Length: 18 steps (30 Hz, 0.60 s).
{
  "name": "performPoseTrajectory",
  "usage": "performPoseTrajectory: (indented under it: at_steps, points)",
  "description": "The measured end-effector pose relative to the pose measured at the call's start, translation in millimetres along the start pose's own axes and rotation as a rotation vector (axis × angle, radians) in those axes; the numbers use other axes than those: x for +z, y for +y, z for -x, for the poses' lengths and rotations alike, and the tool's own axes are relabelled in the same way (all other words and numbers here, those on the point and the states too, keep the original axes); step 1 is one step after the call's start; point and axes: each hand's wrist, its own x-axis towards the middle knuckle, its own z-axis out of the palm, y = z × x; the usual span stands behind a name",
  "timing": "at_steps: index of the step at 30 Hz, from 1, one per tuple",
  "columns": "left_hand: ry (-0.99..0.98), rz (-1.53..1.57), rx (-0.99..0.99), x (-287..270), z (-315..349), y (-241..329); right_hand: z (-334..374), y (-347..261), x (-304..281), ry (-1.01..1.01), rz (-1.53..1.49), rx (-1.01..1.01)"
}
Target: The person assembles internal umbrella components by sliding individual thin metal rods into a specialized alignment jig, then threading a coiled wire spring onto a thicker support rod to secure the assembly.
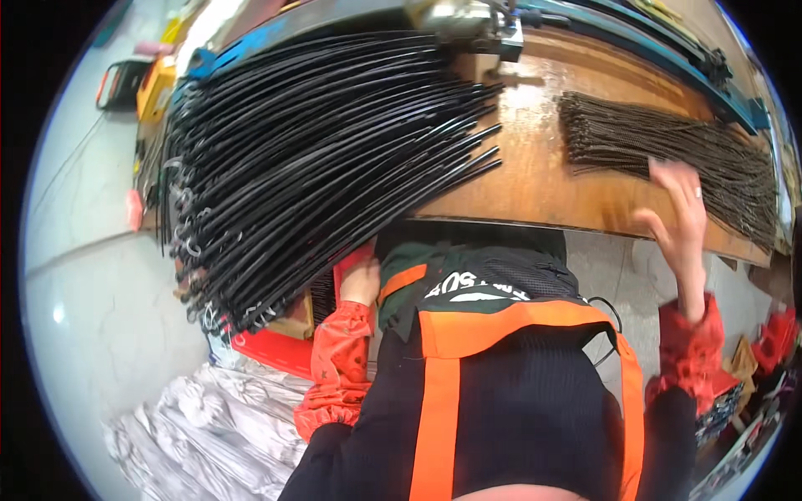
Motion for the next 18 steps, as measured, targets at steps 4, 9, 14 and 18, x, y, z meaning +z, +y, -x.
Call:
performPoseTrajectory:
  at_steps: [4,9,14,18]
  points:
    - [0.098,0.036,0.123,-71,68,51,-101,-21,32,0.168,0.193,-0.428]
    - [0.409,0.442,0.435,-122,97,131,-113,0,55,0.056,0.114,-0.356]
    - [0.88,0.084,0.686,-180,31,149,-118,-19,56,0.077,0.139,-0.324]
    - [0.901,-0.249,0.723,-212,-19,153,-117,-22,55,0.135,-0.013,-0.362]
